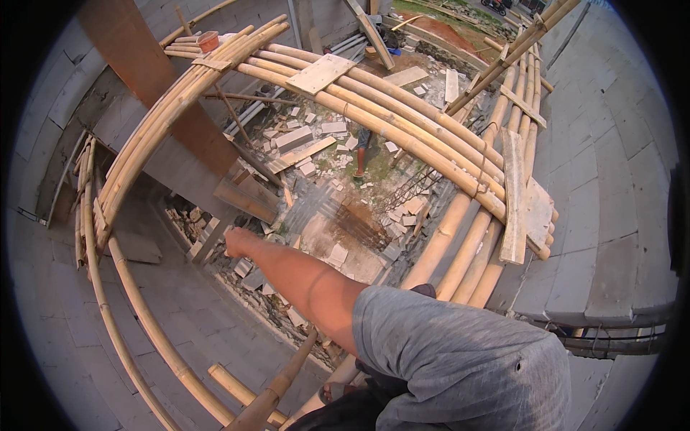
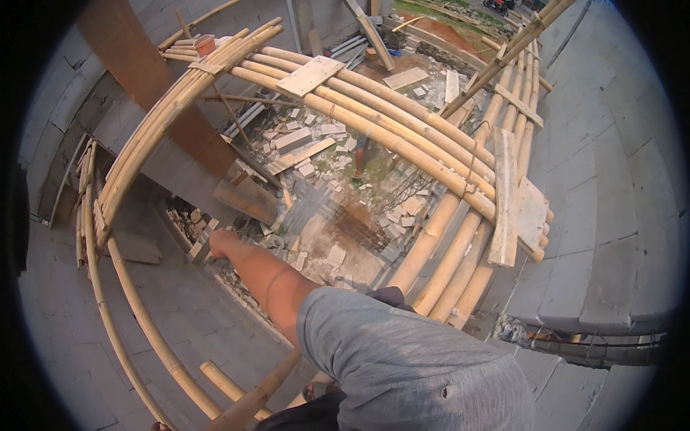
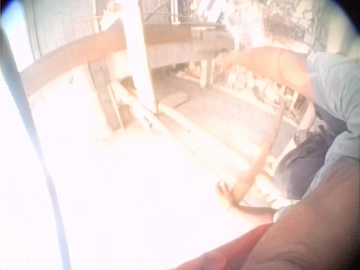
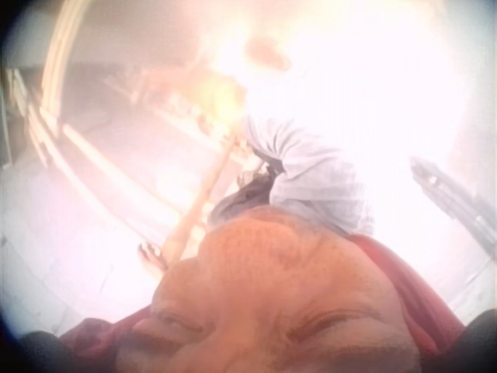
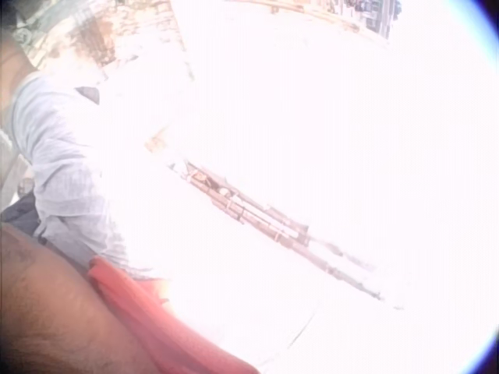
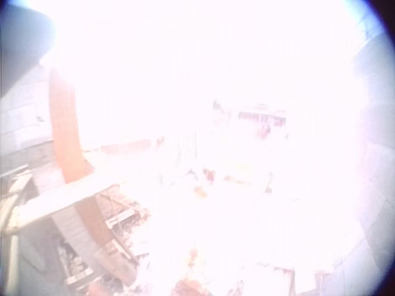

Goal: The person assembles bamboo scaffolding on a construction site, positioning bamboo poles and securing them with wire. They also handle a white block and metal rods, integrating them into the structure.

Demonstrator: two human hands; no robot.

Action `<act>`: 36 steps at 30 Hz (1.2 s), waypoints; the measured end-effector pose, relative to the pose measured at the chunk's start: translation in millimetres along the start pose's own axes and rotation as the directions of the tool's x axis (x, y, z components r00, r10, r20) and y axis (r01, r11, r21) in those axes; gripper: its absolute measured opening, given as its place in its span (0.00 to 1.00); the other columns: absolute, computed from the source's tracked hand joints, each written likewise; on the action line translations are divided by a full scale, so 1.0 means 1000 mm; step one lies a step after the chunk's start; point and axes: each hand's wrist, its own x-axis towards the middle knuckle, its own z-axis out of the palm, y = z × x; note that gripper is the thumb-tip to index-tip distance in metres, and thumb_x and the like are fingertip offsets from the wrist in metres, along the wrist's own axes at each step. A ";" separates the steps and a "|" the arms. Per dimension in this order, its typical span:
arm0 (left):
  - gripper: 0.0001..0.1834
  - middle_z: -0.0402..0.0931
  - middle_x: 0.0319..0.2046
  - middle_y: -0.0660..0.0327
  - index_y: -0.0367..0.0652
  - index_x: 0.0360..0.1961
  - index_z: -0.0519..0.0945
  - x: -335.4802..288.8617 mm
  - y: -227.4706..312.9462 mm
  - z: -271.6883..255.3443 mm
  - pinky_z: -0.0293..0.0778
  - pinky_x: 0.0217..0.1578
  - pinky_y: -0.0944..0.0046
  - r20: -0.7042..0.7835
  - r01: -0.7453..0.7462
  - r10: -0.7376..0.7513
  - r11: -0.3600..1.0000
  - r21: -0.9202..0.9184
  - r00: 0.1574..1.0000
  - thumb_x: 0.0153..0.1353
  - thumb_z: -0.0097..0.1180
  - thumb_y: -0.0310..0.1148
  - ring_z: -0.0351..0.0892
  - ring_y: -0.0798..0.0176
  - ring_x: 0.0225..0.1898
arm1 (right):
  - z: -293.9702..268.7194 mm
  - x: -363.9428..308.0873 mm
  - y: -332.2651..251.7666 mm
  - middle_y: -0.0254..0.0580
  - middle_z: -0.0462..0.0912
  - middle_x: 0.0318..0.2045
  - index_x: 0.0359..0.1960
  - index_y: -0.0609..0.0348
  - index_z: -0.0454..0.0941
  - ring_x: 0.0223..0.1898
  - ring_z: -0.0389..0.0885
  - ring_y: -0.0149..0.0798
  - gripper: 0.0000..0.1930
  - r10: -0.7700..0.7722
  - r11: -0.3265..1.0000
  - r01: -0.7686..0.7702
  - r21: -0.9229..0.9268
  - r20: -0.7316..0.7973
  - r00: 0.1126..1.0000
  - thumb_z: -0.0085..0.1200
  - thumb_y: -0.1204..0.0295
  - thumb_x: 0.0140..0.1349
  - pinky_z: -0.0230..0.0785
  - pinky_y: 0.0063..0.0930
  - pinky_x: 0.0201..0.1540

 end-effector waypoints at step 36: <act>0.32 0.56 0.67 0.49 0.43 0.71 0.52 0.024 -0.020 -0.020 0.59 0.63 0.51 0.099 0.257 -0.263 0.964 0.073 0.960 0.71 0.46 0.40 0.61 0.52 0.64 | -0.007 -0.006 -0.007 0.54 0.81 0.49 0.45 0.66 0.80 0.52 0.79 0.53 0.17 0.019 0.999 -0.022 0.042 0.081 0.997 0.60 0.67 0.59 0.74 0.44 0.50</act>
